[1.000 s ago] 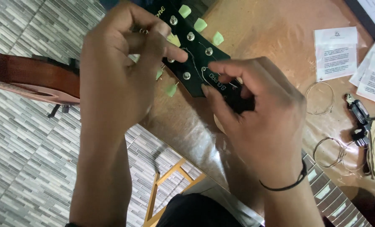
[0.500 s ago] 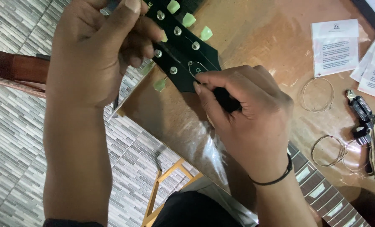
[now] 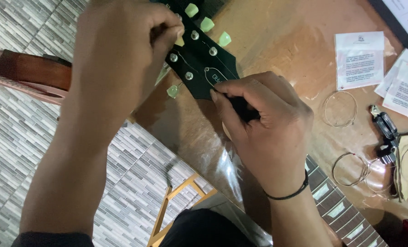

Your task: Threading a new string through the bridge and headstock of an electric guitar and winding it.

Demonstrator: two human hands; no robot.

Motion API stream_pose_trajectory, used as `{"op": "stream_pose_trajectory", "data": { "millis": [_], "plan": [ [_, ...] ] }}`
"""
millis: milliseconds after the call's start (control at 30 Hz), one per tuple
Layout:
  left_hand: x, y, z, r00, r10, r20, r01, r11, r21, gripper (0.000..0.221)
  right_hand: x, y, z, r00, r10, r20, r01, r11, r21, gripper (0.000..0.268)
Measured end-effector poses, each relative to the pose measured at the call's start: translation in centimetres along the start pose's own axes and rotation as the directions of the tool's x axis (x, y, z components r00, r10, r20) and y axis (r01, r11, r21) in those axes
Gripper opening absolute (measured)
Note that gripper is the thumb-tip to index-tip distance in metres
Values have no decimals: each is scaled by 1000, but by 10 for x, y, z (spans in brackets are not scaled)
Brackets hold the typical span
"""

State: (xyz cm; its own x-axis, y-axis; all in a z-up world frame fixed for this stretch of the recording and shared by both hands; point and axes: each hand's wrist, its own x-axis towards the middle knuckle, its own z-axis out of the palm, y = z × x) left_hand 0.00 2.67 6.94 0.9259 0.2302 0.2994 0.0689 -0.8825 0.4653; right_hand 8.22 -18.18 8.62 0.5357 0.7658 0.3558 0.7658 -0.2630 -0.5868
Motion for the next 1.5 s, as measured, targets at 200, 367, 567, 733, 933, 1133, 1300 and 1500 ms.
{"op": "stream_pose_trajectory", "data": {
  "millis": [200, 367, 567, 733, 933, 1133, 1300, 1500],
  "plan": [
    [-2, -6, 18, 1000, -28, -9, 29, 996, 81, 39, -1, -1, -1, 1000, 12, 16, -11, 1000, -21, 6],
    [-2, -15, 25, 997, 60, -56, -54, 993, 102, 14, -1, -2, 0, 1000, -3, -1, 3, 1000, -22, 7],
    [3, -15, 23, 1000, -2, -13, 4, 994, 106, 14, 0, -4, 0, 1000, 2, -2, -2, 1000, -14, 7],
    [5, -17, 23, 995, -33, 94, 19, 990, 142, 32, -2, -2, 0, 999, 34, -23, -34, 999, -3, 6],
    [13, -16, 17, 993, 45, 106, -52, 997, 60, 9, -2, 3, 2, 998, 42, -54, -39, 997, 68, 7],
    [11, -18, 18, 994, 37, 102, -37, 999, -10, 10, -3, 5, 3, 995, 78, -59, -72, 993, 91, 10],
    [12, -8, 11, 988, -73, 134, 75, 997, -12, 13, -4, 4, 3, 995, 75, -64, -71, 996, 50, 6],
    [14, -11, 16, 992, -46, 118, 49, 999, -22, 11, -5, 5, 3, 996, 68, -64, -65, 997, 44, 7]
  ]
}}
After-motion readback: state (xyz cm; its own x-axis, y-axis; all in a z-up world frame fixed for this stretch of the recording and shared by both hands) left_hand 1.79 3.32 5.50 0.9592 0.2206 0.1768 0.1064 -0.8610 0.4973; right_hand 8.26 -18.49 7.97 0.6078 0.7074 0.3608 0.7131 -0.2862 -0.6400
